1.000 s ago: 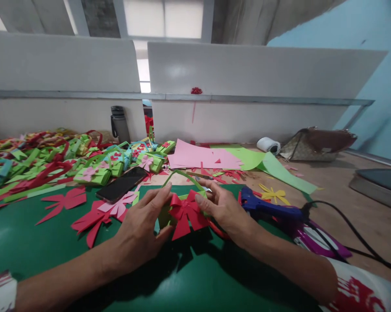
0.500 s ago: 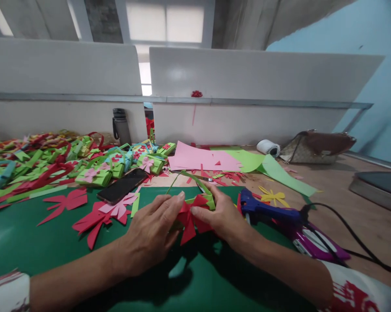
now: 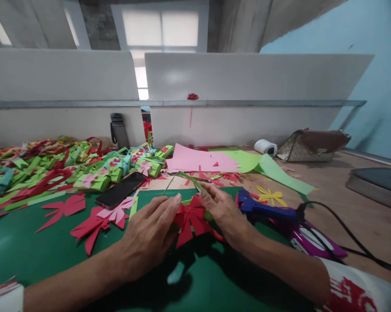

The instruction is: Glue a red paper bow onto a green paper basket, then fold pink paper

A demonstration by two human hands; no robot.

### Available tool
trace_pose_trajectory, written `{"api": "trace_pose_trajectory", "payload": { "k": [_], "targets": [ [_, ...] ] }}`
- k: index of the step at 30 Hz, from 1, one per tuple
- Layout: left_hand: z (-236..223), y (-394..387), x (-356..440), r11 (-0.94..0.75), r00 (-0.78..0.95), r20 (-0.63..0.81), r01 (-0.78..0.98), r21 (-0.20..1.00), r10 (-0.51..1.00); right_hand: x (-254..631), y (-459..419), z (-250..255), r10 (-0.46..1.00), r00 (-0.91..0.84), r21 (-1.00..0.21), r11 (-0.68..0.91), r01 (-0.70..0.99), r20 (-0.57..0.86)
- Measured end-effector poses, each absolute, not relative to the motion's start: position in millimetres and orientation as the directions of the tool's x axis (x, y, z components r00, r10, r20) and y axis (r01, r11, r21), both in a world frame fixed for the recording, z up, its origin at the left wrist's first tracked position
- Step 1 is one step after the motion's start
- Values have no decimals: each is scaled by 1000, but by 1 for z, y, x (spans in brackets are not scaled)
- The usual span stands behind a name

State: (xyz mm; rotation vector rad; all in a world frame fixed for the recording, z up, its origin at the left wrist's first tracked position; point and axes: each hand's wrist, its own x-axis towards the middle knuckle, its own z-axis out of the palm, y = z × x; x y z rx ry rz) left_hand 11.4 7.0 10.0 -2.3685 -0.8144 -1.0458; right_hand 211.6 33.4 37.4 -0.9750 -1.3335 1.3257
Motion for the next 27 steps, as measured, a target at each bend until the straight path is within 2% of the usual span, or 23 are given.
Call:
{"api": "trace_pose_trajectory", "payload": {
  "k": [9, 18, 20, 21, 22, 24, 25, 27],
  "targets": [
    [8, 14, 3, -721, 543, 744, 682, -121, 389, 215, 46, 31, 953, -301, -969, -113, -221, -42],
    [18, 8, -3, -781, 573, 714, 622, -60, 401, 217, 47, 38, 957, -290, -963, -99, -250, -23],
    [24, 5, -7, -789, 487, 741, 607, 93, 462, 218, 49, 40, 964, -266, -968, -76, -240, -9],
    [27, 4, -8, -764, 389, 749, 600, 237, 537, 218, 50, 41, 967, -256, -971, -63, -232, -2],
    [30, 4, -9, -701, 258, 715, 567, 433, 650, 218, 51, 40, 969, -245, -974, -49, -222, 7],
    [34, 6, -6, -461, 31, 488, 389, 798, 872, 218, 52, 38, 975, -221, -980, -13, -198, 32],
    [34, 8, -2, -316, -16, 333, 276, 908, 943, 218, 51, 37, 977, -208, -983, 8, -184, 47],
    [34, 12, 7, -150, 8, 150, 153, 977, 989, 216, 50, 33, 978, -191, -987, 51, -153, 80]
  ]
}}
